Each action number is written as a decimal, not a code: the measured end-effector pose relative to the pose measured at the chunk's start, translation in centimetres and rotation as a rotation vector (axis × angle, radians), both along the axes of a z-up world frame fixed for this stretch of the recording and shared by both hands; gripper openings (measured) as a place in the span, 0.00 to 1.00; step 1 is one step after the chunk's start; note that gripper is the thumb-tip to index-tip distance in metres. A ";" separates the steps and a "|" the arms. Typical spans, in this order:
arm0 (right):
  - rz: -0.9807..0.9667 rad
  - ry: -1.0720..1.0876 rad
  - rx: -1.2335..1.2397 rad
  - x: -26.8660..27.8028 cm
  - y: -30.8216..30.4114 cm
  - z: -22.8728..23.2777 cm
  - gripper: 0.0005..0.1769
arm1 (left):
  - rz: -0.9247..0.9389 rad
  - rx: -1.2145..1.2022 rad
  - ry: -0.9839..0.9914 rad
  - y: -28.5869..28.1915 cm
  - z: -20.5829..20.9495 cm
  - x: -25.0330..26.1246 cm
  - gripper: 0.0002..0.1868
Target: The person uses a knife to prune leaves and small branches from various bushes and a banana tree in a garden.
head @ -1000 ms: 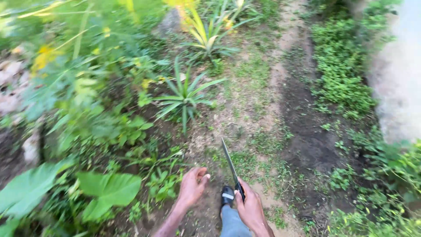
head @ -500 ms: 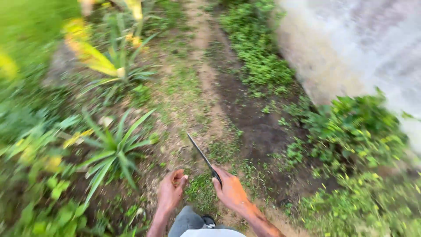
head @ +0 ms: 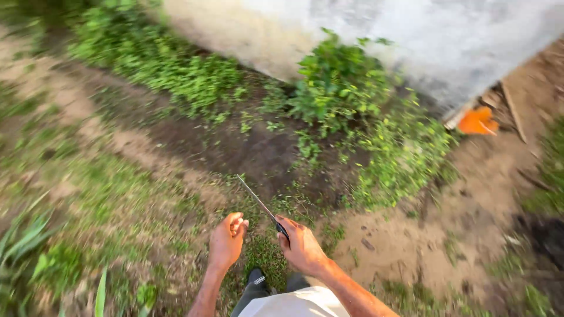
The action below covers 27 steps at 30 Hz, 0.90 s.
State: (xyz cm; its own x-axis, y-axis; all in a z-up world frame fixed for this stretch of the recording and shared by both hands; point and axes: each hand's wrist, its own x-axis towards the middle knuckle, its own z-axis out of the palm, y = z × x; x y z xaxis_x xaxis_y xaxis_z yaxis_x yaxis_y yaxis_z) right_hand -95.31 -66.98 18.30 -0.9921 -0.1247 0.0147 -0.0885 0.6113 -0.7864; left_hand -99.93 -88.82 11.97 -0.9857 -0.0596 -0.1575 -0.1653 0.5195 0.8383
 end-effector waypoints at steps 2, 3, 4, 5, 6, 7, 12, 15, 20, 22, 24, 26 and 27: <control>-0.050 0.039 0.002 -0.2 -0.1 0.2 0.26 | -0.100 0.015 -0.003 0.4 -0.2 -2.5 0.20; -0.085 0.030 0.003 -0.3 -0.2 0.4 0.26 | -0.135 0.015 -0.012 0.7 0.2 -3.6 0.20; -0.134 -0.013 0.011 -0.5 -0.3 0.6 0.26 | -0.185 0.015 -0.024 1.0 0.6 -4.7 0.21; -0.173 -0.050 0.020 -0.7 -0.2 0.3 0.27 | -0.225 0.017 -0.030 1.5 0.5 -5.7 0.21; -0.198 -0.052 0.023 -0.6 -0.1 -0.2 0.27 | -0.249 0.020 -0.032 2.0 0.2 -6.2 0.21; -0.210 -0.008 0.016 -0.7 0.3 -0.1 0.26 | -0.271 0.021 -0.044 2.5 0.5 -6.7 0.21; -0.235 -0.079 0.034 -2.6 1.7 -0.3 0.27 | -0.338 0.045 -0.009 5.0 -1.8 -9.3 0.20; -0.187 -0.069 0.050 -5.5 3.0 -2.5 0.27 | -0.260 0.053 -0.008 6.1 -3.1 -11.0 0.21; -0.110 -0.114 0.085 -11.0 4.0 -4.5 0.26 | -0.119 0.128 0.124 5.7 -3.6 -13.0 0.19; -0.042 -0.122 0.039 -13.2 3.7 -3.7 0.27 | -0.054 0.105 0.090 4.7 -3.5 -13.7 0.19; 0.012 -0.133 -0.005 -15.1 3.4 -3.5 0.28 | -0.003 0.088 0.057 3.7 -3.6 -14.2 0.19; 0.080 -0.038 0.017 -17.4 2.9 -3.8 0.25 | 0.071 0.041 0.032 2.3 -3.9 -14.9 0.18; 0.094 -0.039 0.017 -18.3 2.3 -3.4 0.25 | 0.084 0.040 0.031 1.7 -4.2 -15.2 0.18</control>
